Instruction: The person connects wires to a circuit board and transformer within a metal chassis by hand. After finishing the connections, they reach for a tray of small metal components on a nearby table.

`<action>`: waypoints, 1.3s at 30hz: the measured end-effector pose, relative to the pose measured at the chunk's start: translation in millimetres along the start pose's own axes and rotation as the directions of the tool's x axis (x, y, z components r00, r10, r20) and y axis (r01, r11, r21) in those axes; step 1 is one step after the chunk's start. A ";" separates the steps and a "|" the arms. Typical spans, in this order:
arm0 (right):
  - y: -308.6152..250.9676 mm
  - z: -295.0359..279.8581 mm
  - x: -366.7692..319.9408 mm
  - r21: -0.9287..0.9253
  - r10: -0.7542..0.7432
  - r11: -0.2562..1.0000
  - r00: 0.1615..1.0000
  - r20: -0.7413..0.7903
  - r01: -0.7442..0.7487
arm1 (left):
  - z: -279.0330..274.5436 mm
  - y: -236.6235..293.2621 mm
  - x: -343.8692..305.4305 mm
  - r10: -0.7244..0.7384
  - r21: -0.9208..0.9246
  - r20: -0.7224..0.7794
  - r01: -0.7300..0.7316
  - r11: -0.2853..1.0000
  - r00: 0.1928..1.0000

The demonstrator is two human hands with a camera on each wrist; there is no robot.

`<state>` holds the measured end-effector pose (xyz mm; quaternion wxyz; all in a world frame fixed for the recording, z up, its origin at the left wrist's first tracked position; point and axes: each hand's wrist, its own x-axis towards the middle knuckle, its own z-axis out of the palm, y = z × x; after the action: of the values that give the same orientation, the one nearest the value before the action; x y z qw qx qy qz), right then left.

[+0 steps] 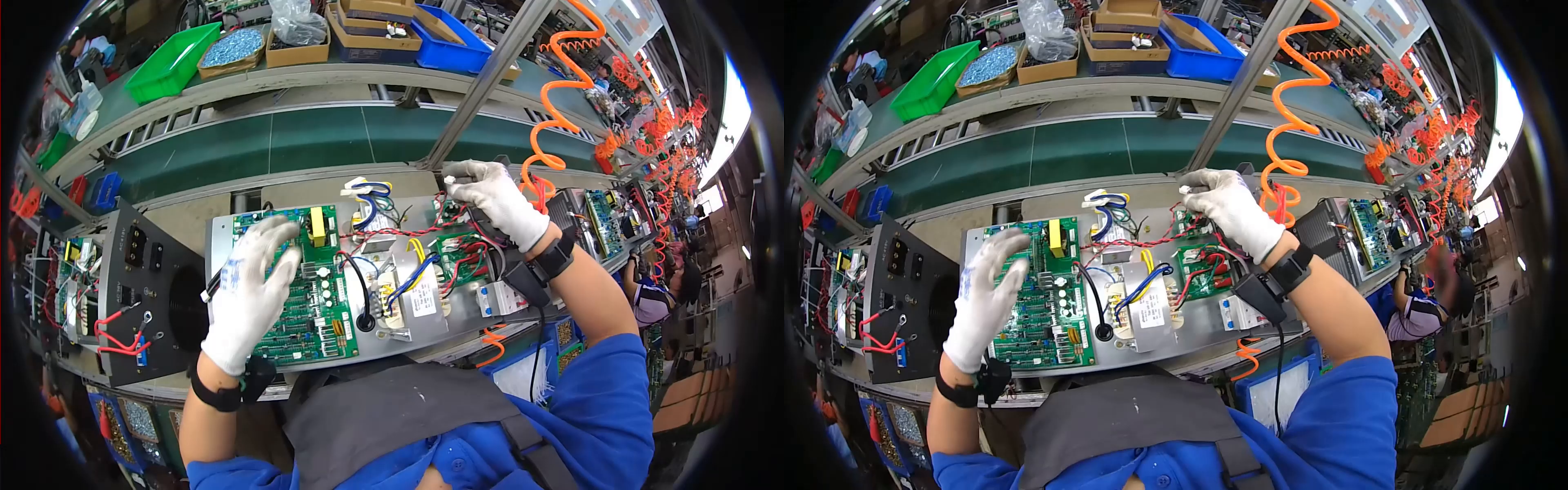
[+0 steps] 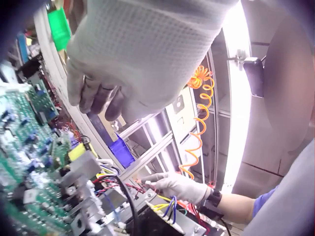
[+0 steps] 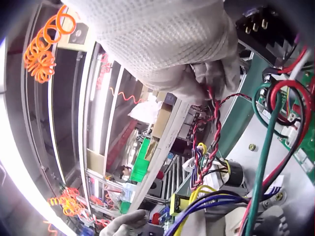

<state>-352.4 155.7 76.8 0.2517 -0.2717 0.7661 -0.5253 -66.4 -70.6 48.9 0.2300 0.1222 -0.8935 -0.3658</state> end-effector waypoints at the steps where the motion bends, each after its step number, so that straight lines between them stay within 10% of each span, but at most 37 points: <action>1: -3.3 -0.5 1.2 -0.360 -0.059 0.931 0.998 0.001 0.055 | 0.7 -5.4 -10.8 0.007 0.015 -0.040 -0.007 1.000 0.999; 2: -6.9 -0.9 2.6 -0.673 -0.112 0.733 0.993 0.022 0.098 | -1.1 -5.5 -18.4 0.049 0.102 -0.083 -0.040 0.994 0.995; 5: -19.3 1.1 9.6 -0.742 -0.016 0.667 0.994 -0.105 -0.068 | 0.2 -20.3 -40.5 0.014 0.112 -0.037 -0.010 0.994 0.999; 9: -49.2 15.5 17.9 -0.249 -0.283 0.936 0.952 -0.119 0.247 | 8.8 0.9 -20.3 0.187 0.109 -0.037 -0.182 0.977 0.982; 15: -77.0 28.7 16.5 -0.398 -0.324 0.875 0.945 -0.054 0.277 | 70.2 4.6 35.8 0.229 0.330 0.057 -0.234 0.914 0.972; 19: -60.0 7.8 -1.3 -0.708 0.047 0.702 0.997 -0.054 -0.071 | 77.9 6.7 50.9 0.052 0.257 0.162 -0.093 0.962 0.985; 21: -21.0 -12.7 5.0 -0.899 0.114 0.405 0.967 0.227 0.164 | 78.7 2.5 49.8 0.062 0.142 0.076 -0.072 0.987 0.995; 24: 10.4 -20.0 19.7 -0.661 -0.008 0.538 0.787 0.617 0.524 | 86.4 4.5 49.5 0.102 0.278 0.134 -0.136 0.951 0.986; 25: 9.8 -13.6 20.0 -0.757 0.155 0.578 0.870 0.469 0.305 | 83.9 9.2 50.4 0.097 0.298 0.164 -0.143 0.944 0.982; 29: 22.5 -15.6 27.4 -0.961 0.243 0.204 0.942 0.233 0.185 | 76.7 13.3 45.6 0.067 0.302 0.412 -0.205 0.931 0.909; 35: 25.0 -12.8 39.6 -0.976 0.282 0.197 0.948 0.149 0.094 | 33.3 17.8 37.6 0.204 0.074 -0.130 -0.195 0.978 0.970; 39: 19.7 -12.3 35.9 -0.976 0.336 0.212 0.934 0.122 0.051 | 7.2 6.7 0.3 0.065 0.090 -0.112 -0.055 0.994 0.992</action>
<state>-389.7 145.4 58.6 0.1918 -0.3736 0.8966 0.1406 -70.6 -61.8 49.3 0.2864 0.1259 -0.8972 -0.3118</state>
